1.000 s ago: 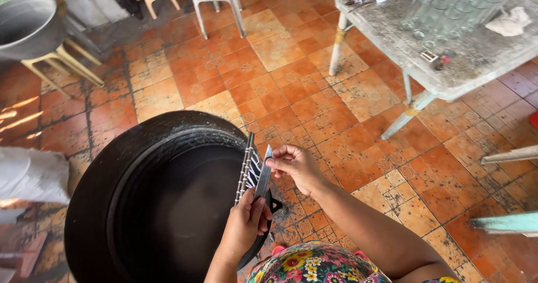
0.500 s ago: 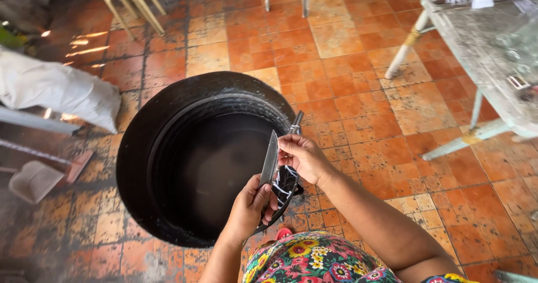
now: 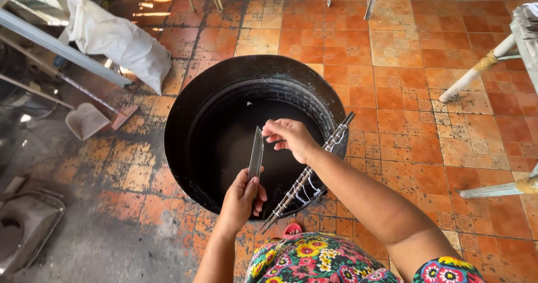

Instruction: Dipping a rack of candle wicks into a vat of melted wax and hanging them to cool.

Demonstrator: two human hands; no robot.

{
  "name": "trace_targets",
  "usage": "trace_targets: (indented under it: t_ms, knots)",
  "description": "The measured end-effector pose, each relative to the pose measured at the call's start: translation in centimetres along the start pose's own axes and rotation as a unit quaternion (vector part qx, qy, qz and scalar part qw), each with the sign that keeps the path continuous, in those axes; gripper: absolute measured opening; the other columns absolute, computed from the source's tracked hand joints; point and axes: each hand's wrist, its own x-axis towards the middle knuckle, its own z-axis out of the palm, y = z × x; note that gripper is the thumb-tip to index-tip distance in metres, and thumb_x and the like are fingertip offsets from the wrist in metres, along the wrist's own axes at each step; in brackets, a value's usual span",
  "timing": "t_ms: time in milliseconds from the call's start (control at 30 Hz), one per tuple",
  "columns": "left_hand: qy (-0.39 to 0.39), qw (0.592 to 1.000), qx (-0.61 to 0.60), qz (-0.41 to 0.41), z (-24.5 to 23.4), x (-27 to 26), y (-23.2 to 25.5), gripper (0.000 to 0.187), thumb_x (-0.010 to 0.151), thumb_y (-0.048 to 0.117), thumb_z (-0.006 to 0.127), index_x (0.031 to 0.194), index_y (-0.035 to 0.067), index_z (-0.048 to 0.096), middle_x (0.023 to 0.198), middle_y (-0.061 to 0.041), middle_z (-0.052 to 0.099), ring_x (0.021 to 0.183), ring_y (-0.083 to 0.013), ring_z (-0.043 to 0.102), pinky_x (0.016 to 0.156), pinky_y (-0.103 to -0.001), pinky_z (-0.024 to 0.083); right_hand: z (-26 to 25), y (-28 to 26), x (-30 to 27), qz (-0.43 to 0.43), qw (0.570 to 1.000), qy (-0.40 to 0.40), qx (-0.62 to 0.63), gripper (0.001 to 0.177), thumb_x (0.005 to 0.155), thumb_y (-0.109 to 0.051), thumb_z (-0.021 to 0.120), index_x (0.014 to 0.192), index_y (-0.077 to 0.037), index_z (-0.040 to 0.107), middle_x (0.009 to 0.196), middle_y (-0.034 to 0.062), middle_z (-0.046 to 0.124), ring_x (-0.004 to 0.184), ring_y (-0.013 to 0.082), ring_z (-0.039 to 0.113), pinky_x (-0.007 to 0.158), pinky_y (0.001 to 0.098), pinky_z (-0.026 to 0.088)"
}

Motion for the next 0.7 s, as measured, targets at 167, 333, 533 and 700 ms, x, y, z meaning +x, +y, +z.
trace_targets:
  t_ms: [167, 333, 533, 700]
  knots:
    - [-0.011, 0.998, 0.005, 0.063, -0.3, 0.7, -1.8, 0.033, 0.106, 0.01, 0.043, 0.133, -0.004, 0.057, 0.065, -0.017, 0.067, 0.044, -0.0178, 0.059, 0.035, -0.026, 0.054, 0.0, 1.1, -0.2, -0.083, 0.996, -0.026, -0.032, 0.023, 0.08, -0.01, 0.088, 0.091, 0.003, 0.072, 0.074, 0.0129, 0.074, 0.063, 0.0127, 0.07, 0.047, 0.0167, 0.053]
    - [-0.106, 0.95, -0.287, 0.067, -0.6, 0.5, -0.4, 0.03, 0.103, 0.011, 0.05, 0.127, -0.005, 0.057, 0.056, -0.022, 0.058, 0.032, -0.0205, 0.051, 0.027, -0.03, 0.046, -0.8, -2.1, 0.1, -0.031, 0.988, -0.136, 0.072, 0.01, 0.089, -0.007, 0.079, 0.095, 0.0, 0.074, 0.075, 0.0158, 0.074, 0.068, 0.0195, 0.074, 0.054, 0.0214, 0.058]
    - [-0.086, 0.922, -0.362, 0.109, -1.8, 1.4, -0.1, 0.032, 0.103, 0.011, 0.049, 0.131, -0.005, 0.054, 0.06, -0.022, 0.059, 0.033, -0.0182, 0.052, 0.028, -0.028, 0.045, 0.1, -1.9, 0.9, -0.072, 0.99, -0.119, -0.034, 0.017, 0.097, -0.016, 0.071, 0.103, 0.0, 0.074, 0.083, 0.0143, 0.076, 0.07, 0.0134, 0.072, 0.056, 0.0201, 0.06]
    - [0.027, 0.975, -0.174, 0.133, -3.0, 1.9, -1.3, 0.034, 0.106, 0.012, 0.047, 0.135, -0.003, 0.054, 0.075, -0.023, 0.068, 0.046, -0.0195, 0.063, 0.037, -0.028, 0.054, -4.5, 2.2, 4.7, -0.136, 0.902, -0.031, -0.409, 0.035, 0.091, -0.012, 0.073, 0.122, -0.026, 0.076, 0.098, 0.0047, 0.08, 0.096, 0.02, 0.076, 0.079, 0.0283, 0.062]
